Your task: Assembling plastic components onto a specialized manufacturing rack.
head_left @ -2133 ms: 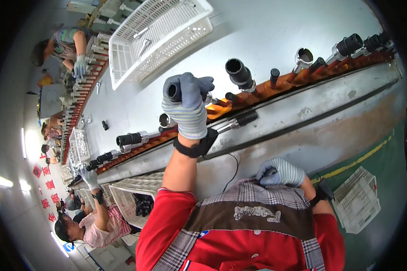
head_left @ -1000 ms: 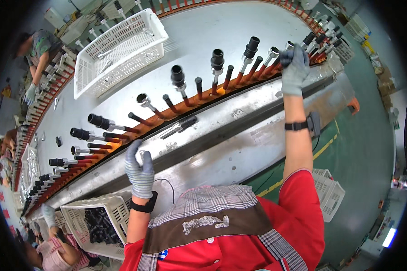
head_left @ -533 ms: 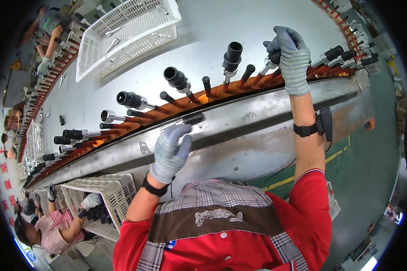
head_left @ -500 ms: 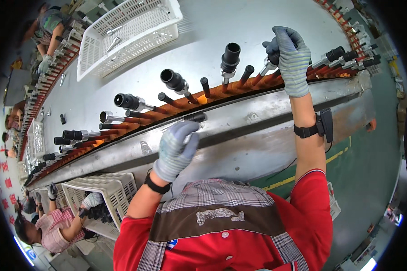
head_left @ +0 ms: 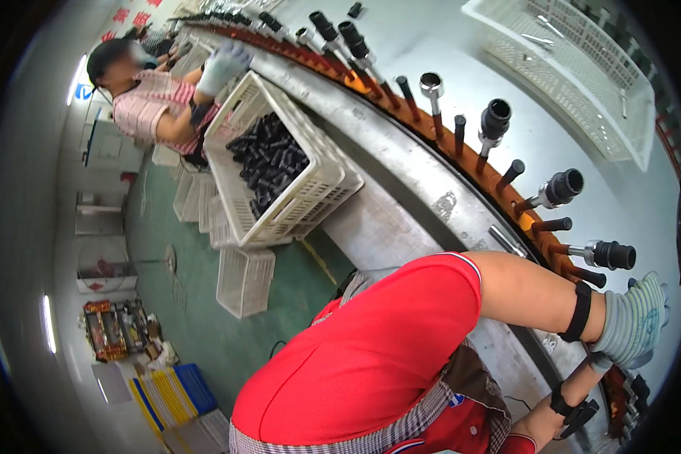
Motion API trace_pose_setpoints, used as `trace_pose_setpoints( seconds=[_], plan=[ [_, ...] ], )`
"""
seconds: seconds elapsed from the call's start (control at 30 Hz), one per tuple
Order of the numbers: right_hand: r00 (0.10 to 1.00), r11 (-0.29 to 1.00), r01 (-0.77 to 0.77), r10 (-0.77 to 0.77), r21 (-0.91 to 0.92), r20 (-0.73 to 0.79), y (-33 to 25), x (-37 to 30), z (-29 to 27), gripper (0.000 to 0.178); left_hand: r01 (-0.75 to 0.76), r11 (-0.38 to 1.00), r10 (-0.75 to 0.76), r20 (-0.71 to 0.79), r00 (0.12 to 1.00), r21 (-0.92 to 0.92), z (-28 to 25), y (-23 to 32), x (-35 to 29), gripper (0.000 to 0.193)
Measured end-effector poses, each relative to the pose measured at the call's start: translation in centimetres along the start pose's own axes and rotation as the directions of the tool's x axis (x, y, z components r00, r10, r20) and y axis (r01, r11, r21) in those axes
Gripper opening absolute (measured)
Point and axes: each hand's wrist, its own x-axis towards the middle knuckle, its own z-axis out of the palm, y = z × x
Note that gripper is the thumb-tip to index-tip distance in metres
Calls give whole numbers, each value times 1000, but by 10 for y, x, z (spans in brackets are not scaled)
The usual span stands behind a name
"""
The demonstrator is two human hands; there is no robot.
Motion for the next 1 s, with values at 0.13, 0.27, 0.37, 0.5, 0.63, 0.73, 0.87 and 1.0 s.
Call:
trace_pose_setpoints(
  seconds=[0.13,0.27,0.37,0.5,0.63,0.73,0.87,1.0],
  plan=[
    [989,964,8,-48,-266,-143,-17,1,-80,40,-78,989,79,5,997,-124,-59,-8,4,23],
    [964,860,82,-197,-504,-178,-20,11,-23,43,-206,960,171,-180,969,-192,-75,-55,-5,22],
    [926,727,148,-340,-670,-165,-53,-12,-57,45,-164,976,160,-41,986,-146,-85,-34,7,23],
    [828,556,162,-527,-815,-194,-69,-76,-20,48,-271,962,245,-381,892,-17,-181,-26,-69,31],
    [700,247,112,-707,-962,-100,-50,-132,37,55,-132,962,229,441,868,-241,-334,-106,-203,21],
    [609,448,232,-759,-863,-231,-12,-185,128,34,118,878,-417,620,665,465,-440,-215,-281,16],
    [924,450,379,-146,-809,352,41,-189,301,22,367,505,-863,455,220,781,-516,-327,-380,27],
    [651,309,508,474,-804,593,132,-139,406,35,208,599,-794,607,32,773,-505,-364,-405,35]
  ],
)
